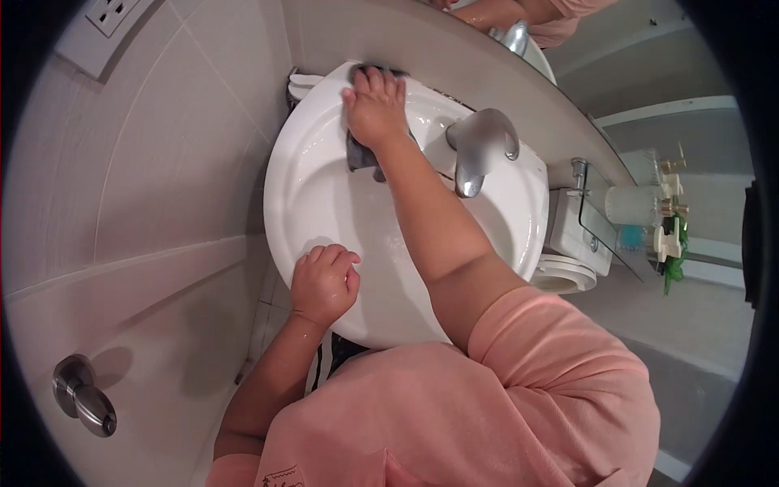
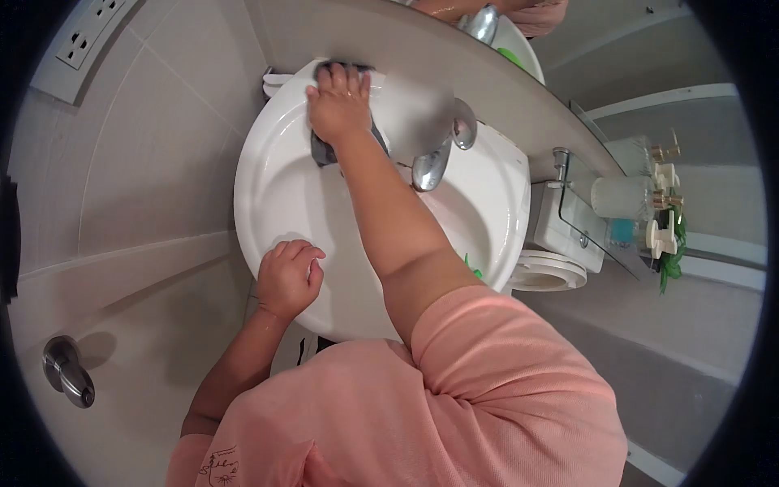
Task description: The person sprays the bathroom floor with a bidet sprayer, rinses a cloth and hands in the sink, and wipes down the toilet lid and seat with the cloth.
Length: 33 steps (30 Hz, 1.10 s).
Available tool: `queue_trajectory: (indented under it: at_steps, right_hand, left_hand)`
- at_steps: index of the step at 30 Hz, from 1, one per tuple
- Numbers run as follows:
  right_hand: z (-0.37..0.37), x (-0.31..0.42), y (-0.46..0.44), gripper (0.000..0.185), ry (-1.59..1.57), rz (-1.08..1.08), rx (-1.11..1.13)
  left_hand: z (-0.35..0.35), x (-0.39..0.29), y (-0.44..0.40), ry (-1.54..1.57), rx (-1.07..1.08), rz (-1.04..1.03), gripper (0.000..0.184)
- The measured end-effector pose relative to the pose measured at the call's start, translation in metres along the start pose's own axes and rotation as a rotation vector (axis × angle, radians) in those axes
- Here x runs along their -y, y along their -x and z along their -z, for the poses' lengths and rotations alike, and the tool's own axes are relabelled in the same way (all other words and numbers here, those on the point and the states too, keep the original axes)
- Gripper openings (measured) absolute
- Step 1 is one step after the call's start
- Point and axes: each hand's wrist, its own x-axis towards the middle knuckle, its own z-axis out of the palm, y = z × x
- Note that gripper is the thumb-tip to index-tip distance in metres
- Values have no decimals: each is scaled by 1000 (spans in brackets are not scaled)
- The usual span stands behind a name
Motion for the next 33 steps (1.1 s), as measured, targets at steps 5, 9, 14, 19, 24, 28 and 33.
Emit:
queue_trajectory:
  at_steps: [5, 9, 14, 19, 24, 28, 33]
  right_hand:
    - [-14, 30, -9, 38, -51, 288, 36]
    - [-17, 66, 18, 35, -204, 443, 83]
    - [-20, 100, 102, 34, -448, 521, 93]
    - [-29, 85, 215, 31, -1083, 426, 315]
    - [29, -20, 293, 19, -1006, 403, 782]
    - [5, -107, 294, 13, -709, 329, 751]
    - [57, -96, 254, 13, -769, -46, 430]
  left_hand:
    - [-1, 1, 1, 31, -38, -25, 18]
    - [3, -4, 1, -6, -66, -47, 25]
    - [5, 1, 18, -44, -316, -133, 38]
    - [0, 12, 25, 165, -481, -122, 38]
    - [1, -10, 8, 6, -197, -34, 35]
    - [-29, -15, -12, -99, 352, -30, 55]
    - [-86, -26, -32, 572, 373, -116, 75]
